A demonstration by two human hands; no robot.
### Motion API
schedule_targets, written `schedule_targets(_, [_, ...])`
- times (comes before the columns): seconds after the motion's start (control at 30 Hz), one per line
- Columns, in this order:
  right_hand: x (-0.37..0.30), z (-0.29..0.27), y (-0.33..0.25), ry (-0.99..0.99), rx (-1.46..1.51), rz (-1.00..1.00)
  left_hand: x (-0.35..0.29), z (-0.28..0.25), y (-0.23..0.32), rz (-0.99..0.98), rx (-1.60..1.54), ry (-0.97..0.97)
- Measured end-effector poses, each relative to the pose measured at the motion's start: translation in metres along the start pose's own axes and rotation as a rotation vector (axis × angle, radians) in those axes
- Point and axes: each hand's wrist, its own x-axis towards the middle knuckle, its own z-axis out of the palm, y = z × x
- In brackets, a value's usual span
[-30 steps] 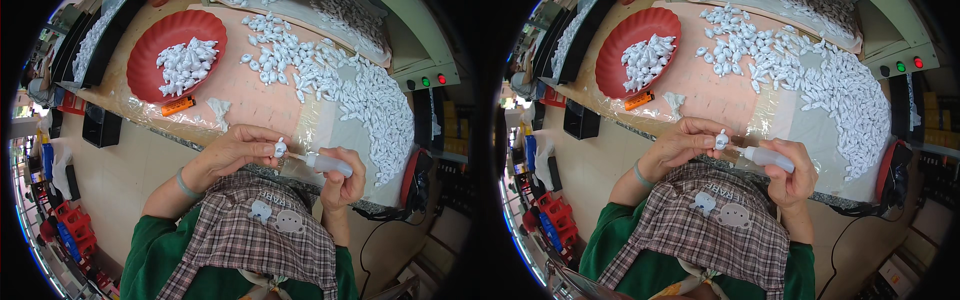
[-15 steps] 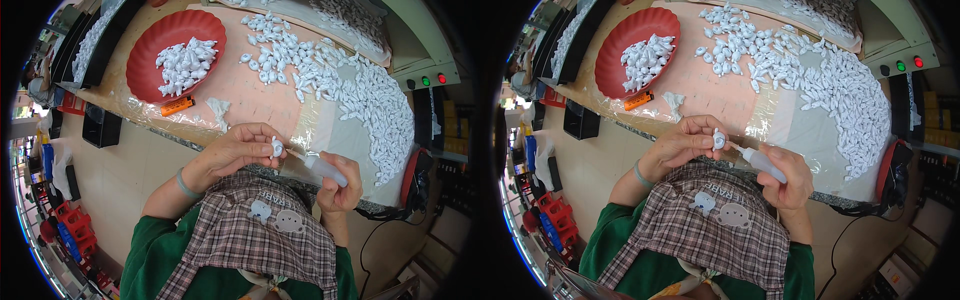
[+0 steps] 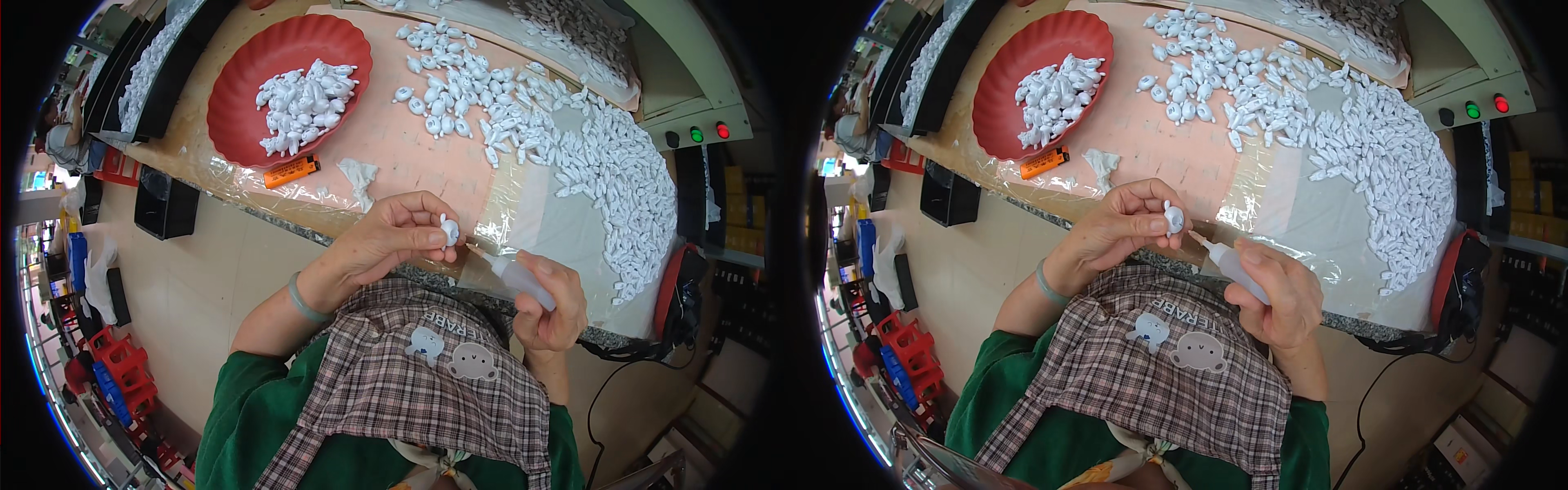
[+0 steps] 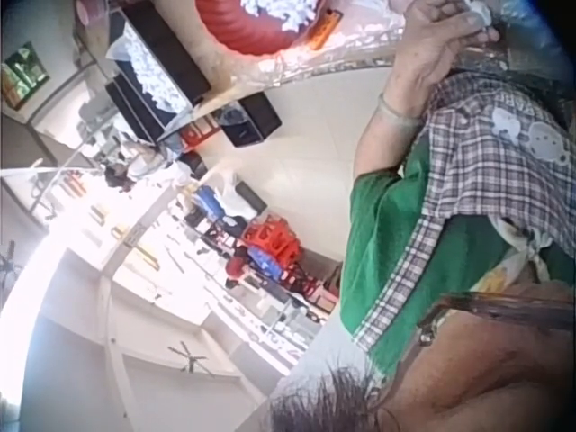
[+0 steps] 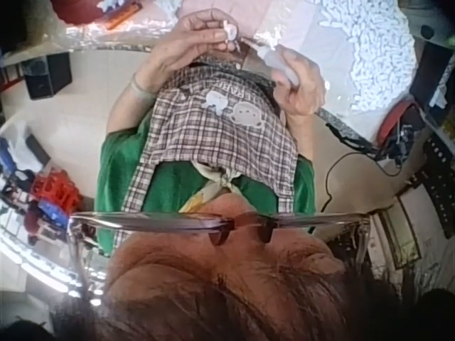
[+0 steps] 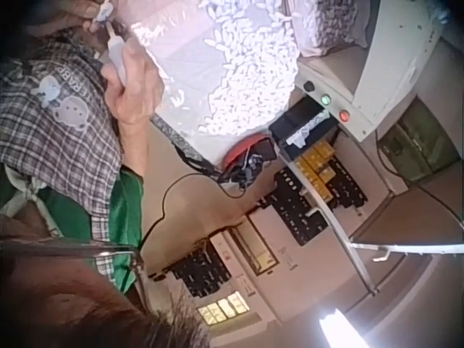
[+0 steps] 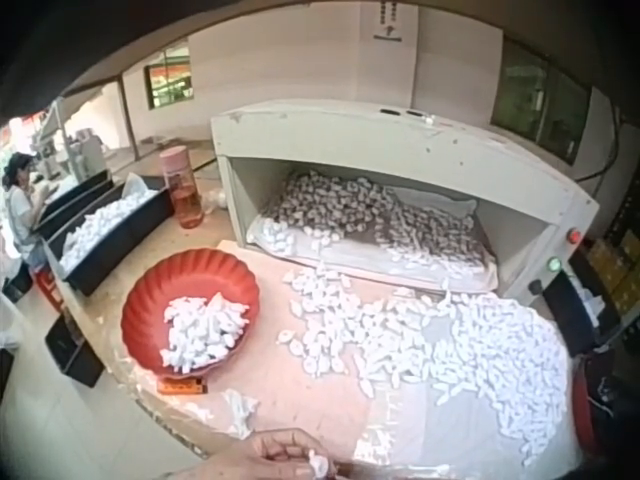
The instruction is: Applying glue to small white plastic components at a factory workbench.
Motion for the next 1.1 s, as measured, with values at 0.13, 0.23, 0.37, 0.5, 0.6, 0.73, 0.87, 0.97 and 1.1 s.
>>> schedule_targets(0.13, [0.001, 0.002, 0.002, 0.012, 0.022, 0.007, 0.001, -0.001, 0.0, -0.002, -0.001, 0.003])
schedule_targets(0.23, [0.001, 0.003, 0.005, 0.019, 0.039, 0.018, 0.002, -0.001, -0.001, -0.006, -0.003, 0.012])
schedule_targets(0.37, [-0.005, 0.007, 0.013, 0.085, 0.13, 0.079, 0.003, -0.005, -0.003, 0.002, -0.015, 0.02])
schedule_targets(0.5, [-0.007, 0.014, 0.022, 0.208, 0.478, 0.303, 0.003, -0.007, -0.003, -0.012, -0.032, 0.019])
schedule_targets(0.6, [0.008, 0.021, 0.029, 0.365, 0.853, 0.612, 0.001, -0.011, -0.003, 0.003, -0.028, 0.033])
schedule_targets(0.73, [0.011, 0.022, 0.051, 0.121, 0.91, 0.86, 0.001, -0.012, -0.003, 0.008, -0.041, 0.031])
schedule_targets(0.87, [0.026, 0.038, 0.057, 0.052, 0.838, 0.89, -0.001, -0.012, -0.002, 0.015, -0.059, 0.026])
schedule_targets(0.97, [0.039, 0.048, 0.079, -0.123, 0.206, 0.465, -0.004, -0.013, -0.001, 0.008, -0.044, 0.052])
schedule_targets(1.1, [0.062, 0.056, 0.091, -0.271, 0.081, 0.23, -0.006, -0.016, -0.001, 0.019, -0.051, 0.051])
